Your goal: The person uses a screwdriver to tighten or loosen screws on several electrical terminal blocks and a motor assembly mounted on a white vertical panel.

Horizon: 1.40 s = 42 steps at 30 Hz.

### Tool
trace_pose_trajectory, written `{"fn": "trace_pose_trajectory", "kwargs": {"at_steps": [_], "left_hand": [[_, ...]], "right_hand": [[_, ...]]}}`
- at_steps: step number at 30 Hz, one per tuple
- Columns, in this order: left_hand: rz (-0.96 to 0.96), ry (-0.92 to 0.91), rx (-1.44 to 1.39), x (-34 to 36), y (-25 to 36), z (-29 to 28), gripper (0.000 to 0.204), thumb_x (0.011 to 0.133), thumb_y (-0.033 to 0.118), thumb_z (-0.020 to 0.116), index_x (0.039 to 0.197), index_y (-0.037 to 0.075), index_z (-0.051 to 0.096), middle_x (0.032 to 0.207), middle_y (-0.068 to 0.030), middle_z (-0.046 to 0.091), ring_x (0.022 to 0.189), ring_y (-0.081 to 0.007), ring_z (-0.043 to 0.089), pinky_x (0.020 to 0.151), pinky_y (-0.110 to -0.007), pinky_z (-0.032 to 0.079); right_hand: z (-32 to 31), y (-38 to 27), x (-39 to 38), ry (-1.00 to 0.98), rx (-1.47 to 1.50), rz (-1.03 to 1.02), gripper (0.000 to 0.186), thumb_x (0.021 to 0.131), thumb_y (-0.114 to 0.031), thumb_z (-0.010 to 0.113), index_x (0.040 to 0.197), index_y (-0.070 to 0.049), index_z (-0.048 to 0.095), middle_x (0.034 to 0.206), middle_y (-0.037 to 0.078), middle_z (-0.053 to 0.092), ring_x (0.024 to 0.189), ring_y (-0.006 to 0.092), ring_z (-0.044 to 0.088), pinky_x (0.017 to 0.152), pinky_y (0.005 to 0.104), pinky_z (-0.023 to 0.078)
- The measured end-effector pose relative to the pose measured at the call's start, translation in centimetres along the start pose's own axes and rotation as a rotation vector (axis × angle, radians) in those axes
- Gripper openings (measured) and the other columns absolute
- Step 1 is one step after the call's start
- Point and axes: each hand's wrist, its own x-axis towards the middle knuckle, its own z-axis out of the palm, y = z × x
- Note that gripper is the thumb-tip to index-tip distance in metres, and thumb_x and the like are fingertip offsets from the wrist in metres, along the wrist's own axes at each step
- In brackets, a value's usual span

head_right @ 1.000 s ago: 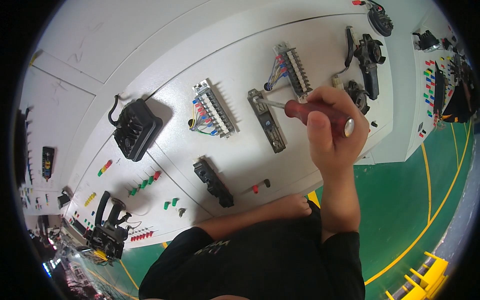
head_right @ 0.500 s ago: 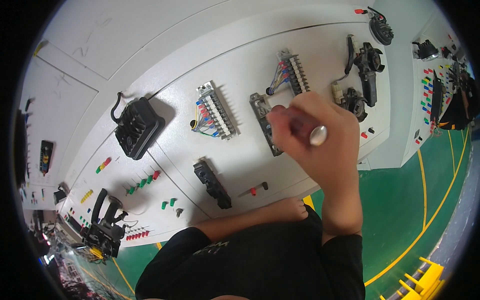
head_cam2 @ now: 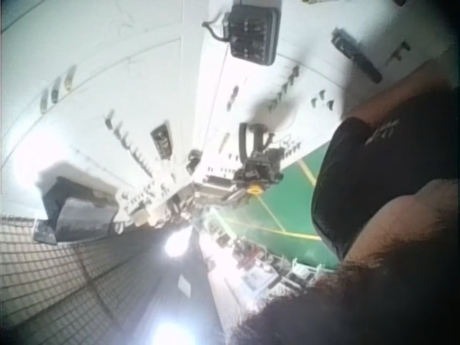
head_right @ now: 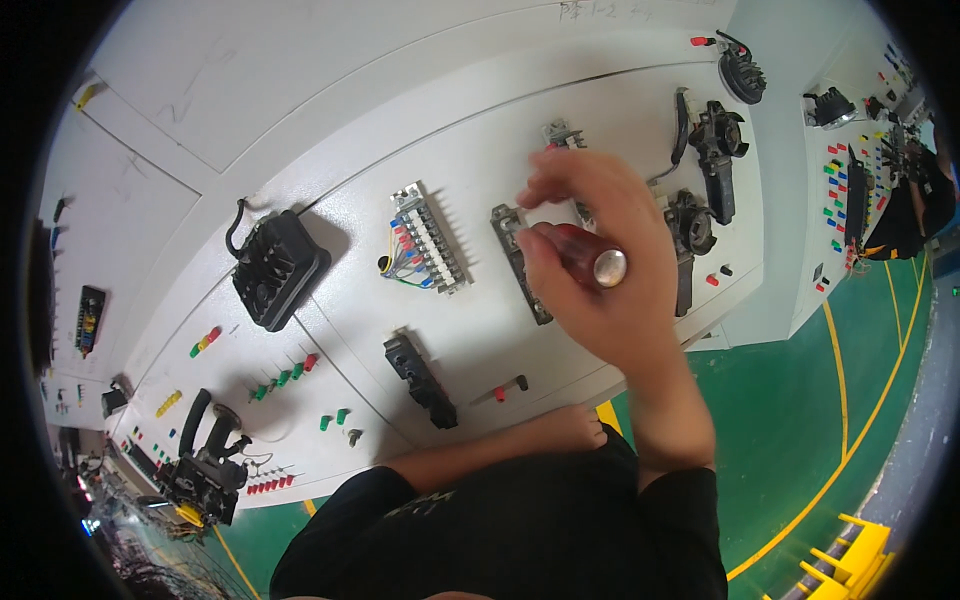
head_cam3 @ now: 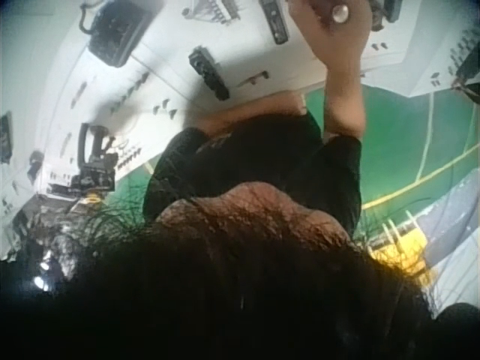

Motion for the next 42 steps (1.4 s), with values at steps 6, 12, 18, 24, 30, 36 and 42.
{"fn": "trace_pose_trajectory", "kwargs": {"at_steps": [6,12,18,24,30,36,42], "left_hand": [[-0.042,-0.039,0.0,-0.3,0.0,0.8,0.013,0.078,0.013,0.065,0.064,0.012,0.062,0.061,-0.0023,0.062,0.068,-0.021,0.067,0.063,-0.034,0.052],[0.004,0.018,0.064,-0.2,0.1,2.6,0.011,0.078,0.017,0.066,0.067,0.013,0.067,0.066,-0.0011,0.066,0.069,-0.0199,0.068,0.063,-0.035,0.051],[-0.082,0.072,-0.017,-0.7,0.7,4.0,0.013,0.077,0.017,0.062,0.066,0.011,0.061,0.067,-0.0037,0.063,0.069,-0.021,0.066,0.063,-0.036,0.051],[-0.08,0.034,0.005,-0.7,0.6,3.5,0.013,0.076,0.019,0.062,0.067,0.01,0.06,0.065,-0.0042,0.061,0.068,-0.0219,0.065,0.063,-0.035,0.051],[-0.018,-0.061,0.074,-0.3,0.3,3.0,0.01,0.08,0.014,0.062,0.072,0.012,0.067,0.066,-0.0016,0.065,0.07,-0.0201,0.068,0.063,-0.034,0.052],[-0.096,0.351,-0.18,-1.2,-0.5,7.2,0.01,0.081,0.014,0.062,0.071,0.012,0.065,0.065,-0.0023,0.063,0.074,-0.0205,0.067,0.064,-0.032,0.052],[-0.081,-0.134,-0.007,-0.5,0.8,1.1,0.009,0.077,0.014,0.063,0.072,0.008,0.06,0.071,-0.0064,0.063,0.073,-0.0222,0.066,0.068,-0.035,0.053]], "right_hand": [[2.3,1.1,-1.6,0.176,0.38,-0.039,0.028,0.093,0.001,0.063,0.117,-0.002,0.049,0.089,0.017,0.064,0.068,0.017,0.061,0.059,0.0285,0.051],[2.8,1.9,-0.8,0.007,0.509,-0.212,0.047,0.103,-0.04,0.046,0.082,0.001,0.057,0.062,0.009,0.056,0.048,0.0187,0.052,0.044,0.0299,0.038],[2.6,3.0,0.6,-0.1,0.632,-0.24,0.042,0.102,-0.032,0.049,0.075,-0.002,0.059,0.059,0.004,0.054,0.042,0.0168,0.047,0.04,0.0295,0.037],[1.4,4.1,3.6,-0.891,0.768,-0.447,0.033,0.1,-0.027,0.058,0.082,0.0,0.062,0.059,0.001,0.051,0.044,0.0154,0.047,0.042,0.0295,0.041],[2.6,3.1,0.1,-0.146,0.556,-0.374,0.048,0.106,-0.042,0.045,0.073,-0.007,0.05,0.054,0.0,0.046,0.041,0.0124,0.045,0.038,0.0267,0.035],[2.0,1.6,-0.9,0.005,0.582,-0.129,0.051,0.102,-0.049,0.042,0.082,-0.003,0.05,0.067,0.008,0.047,0.058,0.0207,0.048,0.059,0.0391,0.041],[-1.1,2.1,1.6,-0.336,0.64,-0.145,0.035,0.091,-0.03,0.053,0.076,-0.001,0.066,0.08,0.014,0.062,0.083,0.0311,0.061,0.083,0.0461,0.048]]}}
